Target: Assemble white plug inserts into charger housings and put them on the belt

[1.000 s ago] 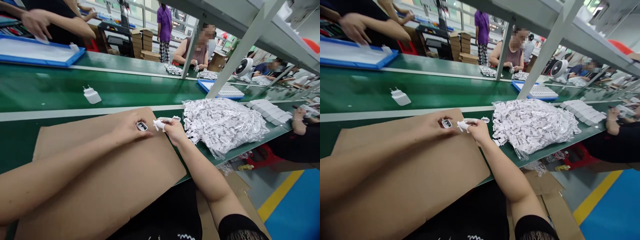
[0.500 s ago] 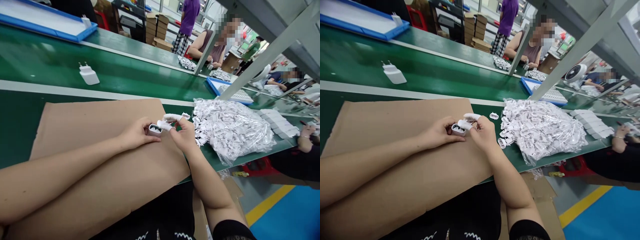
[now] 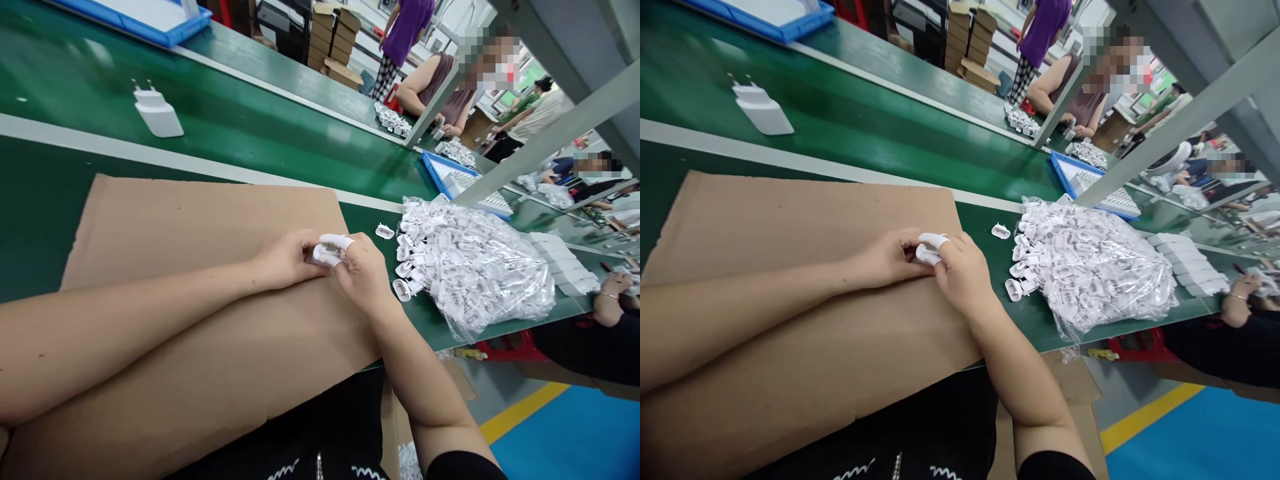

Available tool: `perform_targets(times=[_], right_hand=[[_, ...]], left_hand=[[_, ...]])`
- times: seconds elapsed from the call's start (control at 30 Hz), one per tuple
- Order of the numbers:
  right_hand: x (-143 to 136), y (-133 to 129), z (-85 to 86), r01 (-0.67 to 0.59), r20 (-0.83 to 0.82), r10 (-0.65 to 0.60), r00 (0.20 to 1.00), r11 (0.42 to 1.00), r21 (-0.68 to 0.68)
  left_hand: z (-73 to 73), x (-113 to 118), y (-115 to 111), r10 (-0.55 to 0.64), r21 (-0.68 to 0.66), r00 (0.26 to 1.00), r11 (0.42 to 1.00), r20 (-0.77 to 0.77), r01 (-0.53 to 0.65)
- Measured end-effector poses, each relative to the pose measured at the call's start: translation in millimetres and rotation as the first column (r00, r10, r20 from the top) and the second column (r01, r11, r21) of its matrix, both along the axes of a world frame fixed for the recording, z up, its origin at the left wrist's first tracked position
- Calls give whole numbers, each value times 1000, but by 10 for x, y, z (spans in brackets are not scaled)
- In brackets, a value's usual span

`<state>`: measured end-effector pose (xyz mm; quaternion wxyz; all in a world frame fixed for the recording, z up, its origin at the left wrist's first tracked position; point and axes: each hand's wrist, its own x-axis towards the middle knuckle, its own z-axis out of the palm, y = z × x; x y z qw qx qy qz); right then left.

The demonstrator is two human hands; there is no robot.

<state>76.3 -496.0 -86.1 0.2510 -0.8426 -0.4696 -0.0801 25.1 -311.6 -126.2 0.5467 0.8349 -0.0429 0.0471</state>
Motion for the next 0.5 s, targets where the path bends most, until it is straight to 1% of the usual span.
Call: perform_targets(times=[0.1,0.23,0.33,0.43,0.5], right_hand=[[-19,32,54,19,-5,-20,1000,998,-55],[-46,94,127,73,-30,-76,997,992,-101],[-53,117,137,98,-61,-105,993,990,-104],[-31,106,57,125,-131,-130,983,991,-45],[9,89,-40,123,-236,-107,966,991,55]], left_hand=[[12,-7,13,11,36,1000,999,-11,-10],[31,-20,0,-27,-18,1000,999,4,27],[67,-28,-20,-4,-20,1000,1000,-30,4],[111,-43,-47,17,2,999,1000,-44,-17],[130,-60,-71,9,6,999,1000,-50,-9]])
